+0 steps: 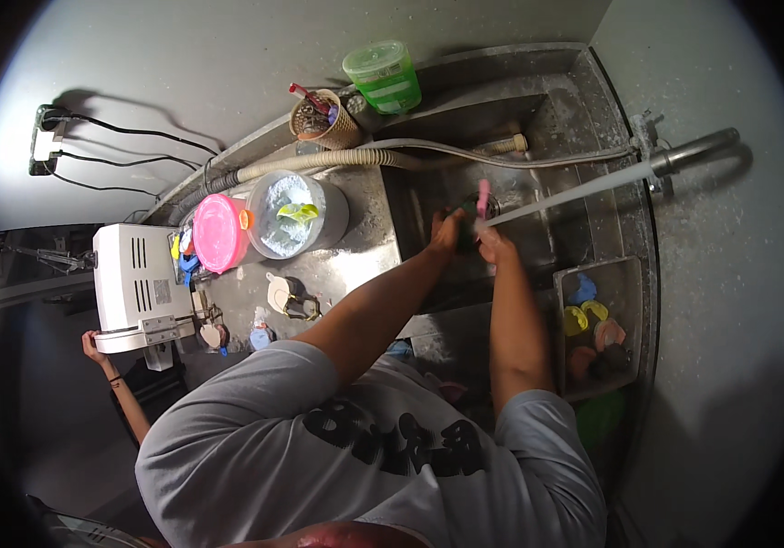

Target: The person mixes paste in a bowl with a spatula, applies the mixture onto a dental impression tray, washes the bowl and spatula in the sink, and separates the dental cast from the impression tray under running water.

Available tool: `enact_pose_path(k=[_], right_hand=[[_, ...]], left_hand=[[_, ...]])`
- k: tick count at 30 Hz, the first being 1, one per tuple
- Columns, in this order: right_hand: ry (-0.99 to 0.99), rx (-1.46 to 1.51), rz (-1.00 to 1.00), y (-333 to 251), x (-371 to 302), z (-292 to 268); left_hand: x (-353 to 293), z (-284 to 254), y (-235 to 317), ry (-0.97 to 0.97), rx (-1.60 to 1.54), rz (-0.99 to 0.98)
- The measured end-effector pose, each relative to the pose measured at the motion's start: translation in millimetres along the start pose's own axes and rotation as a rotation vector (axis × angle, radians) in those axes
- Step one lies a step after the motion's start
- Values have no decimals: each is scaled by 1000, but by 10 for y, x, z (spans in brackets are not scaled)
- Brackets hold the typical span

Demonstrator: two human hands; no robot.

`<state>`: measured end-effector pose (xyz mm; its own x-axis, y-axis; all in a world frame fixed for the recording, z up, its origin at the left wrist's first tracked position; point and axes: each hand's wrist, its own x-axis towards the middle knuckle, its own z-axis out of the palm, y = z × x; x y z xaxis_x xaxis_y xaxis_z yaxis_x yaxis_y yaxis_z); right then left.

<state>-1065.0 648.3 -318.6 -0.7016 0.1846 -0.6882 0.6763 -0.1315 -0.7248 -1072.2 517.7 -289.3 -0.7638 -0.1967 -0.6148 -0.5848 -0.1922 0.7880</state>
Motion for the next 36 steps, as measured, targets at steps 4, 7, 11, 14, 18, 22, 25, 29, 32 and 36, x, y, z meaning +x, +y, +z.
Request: enact_pose_path(k=[4, 7, 11, 14, 18, 22, 25, 29, 32, 36], right_hand=[[-307, 308, 342, -232, -373, -352], [-206, 79, 426, -354, -608, -631], [78, -249, 63, -634, -964, -702], [283, -387, -75, -807, -1045, -865], [245, -390, -85, -1133, -1620, -1014], [289, -814, -415, -1116, -2063, -1082], [249, -591, -467, -1056, -2548, -1142], [265, -627, -687, -1125, -2611, -1295], [377, -646, -903, -1366, -2296, -1610], [659, -1041, -1007, -2123, -1768, -2182]], left_hand=[[-465, 90, 296, -15, -56, -127], [-727, 59, 542, -7, 452, 158], [-1016, -136, 907, 165, 944, 777], [-1211, -274, 1031, 119, 1090, 1071], [-1632, -359, 1227, 30, 857, 834], [-1472, -594, 1013, -447, 78, 201], [-1780, -759, 1139, -875, -485, -523], [-1947, -912, 1160, -714, -466, -435], [-1856, -921, 943, -686, -124, -272], [-1670, -849, 344, -825, 83, 95]])
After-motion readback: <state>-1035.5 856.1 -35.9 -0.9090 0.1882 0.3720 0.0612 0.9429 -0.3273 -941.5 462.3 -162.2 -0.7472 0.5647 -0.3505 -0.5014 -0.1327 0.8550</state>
